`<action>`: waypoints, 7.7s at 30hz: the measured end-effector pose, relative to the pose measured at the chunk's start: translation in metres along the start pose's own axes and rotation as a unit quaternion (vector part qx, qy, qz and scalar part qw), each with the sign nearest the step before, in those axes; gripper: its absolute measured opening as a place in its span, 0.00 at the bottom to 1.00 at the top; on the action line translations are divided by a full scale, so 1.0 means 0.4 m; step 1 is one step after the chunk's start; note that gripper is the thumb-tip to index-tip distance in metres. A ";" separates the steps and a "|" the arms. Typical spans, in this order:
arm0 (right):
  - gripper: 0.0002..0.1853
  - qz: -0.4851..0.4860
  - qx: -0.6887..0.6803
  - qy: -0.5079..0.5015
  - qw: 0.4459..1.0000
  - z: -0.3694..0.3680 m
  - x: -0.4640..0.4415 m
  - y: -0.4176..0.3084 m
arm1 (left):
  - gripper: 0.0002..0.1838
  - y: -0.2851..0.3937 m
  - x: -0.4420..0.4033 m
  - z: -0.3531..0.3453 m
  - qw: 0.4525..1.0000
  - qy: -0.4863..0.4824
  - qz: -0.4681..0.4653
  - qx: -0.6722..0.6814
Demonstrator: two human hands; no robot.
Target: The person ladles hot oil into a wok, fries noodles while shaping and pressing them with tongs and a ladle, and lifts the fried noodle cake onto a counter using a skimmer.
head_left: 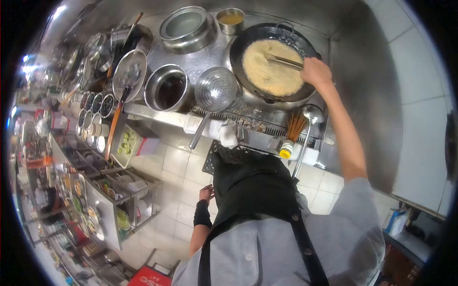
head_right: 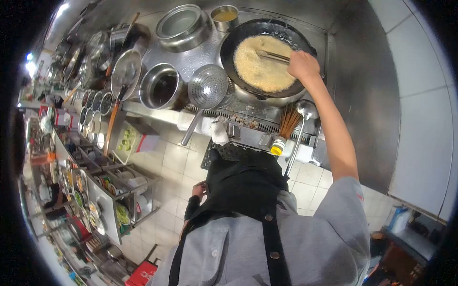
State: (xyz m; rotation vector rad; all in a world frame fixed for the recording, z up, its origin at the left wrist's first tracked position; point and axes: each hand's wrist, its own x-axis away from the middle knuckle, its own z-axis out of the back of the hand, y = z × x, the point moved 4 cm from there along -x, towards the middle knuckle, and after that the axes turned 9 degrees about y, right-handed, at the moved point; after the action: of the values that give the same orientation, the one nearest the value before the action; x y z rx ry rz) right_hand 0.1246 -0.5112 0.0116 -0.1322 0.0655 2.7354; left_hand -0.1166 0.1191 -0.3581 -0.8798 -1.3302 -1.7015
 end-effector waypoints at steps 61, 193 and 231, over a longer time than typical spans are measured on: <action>0.14 -0.036 0.154 0.030 0.987 0.435 0.225 0.054 | 0.17 -0.078 0.072 -0.026 0.981 -0.015 -0.090 -0.170; 0.09 -0.411 -0.598 0.224 0.651 -0.084 0.849 -0.205 | 0.04 1.010 1.305 0.330 0.246 -0.156 -0.795 0.533; 0.16 -0.424 -0.776 -0.195 0.425 0.079 0.557 -0.216 | 0.12 0.992 0.929 -0.287 0.739 -0.294 -0.575 -0.191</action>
State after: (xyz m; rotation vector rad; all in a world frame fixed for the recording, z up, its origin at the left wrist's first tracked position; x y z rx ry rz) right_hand -0.0481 -0.3433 0.0181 0.0138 -1.9825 0.8803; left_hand 0.0643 -0.1098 0.1148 -0.9042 -2.2907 -2.8719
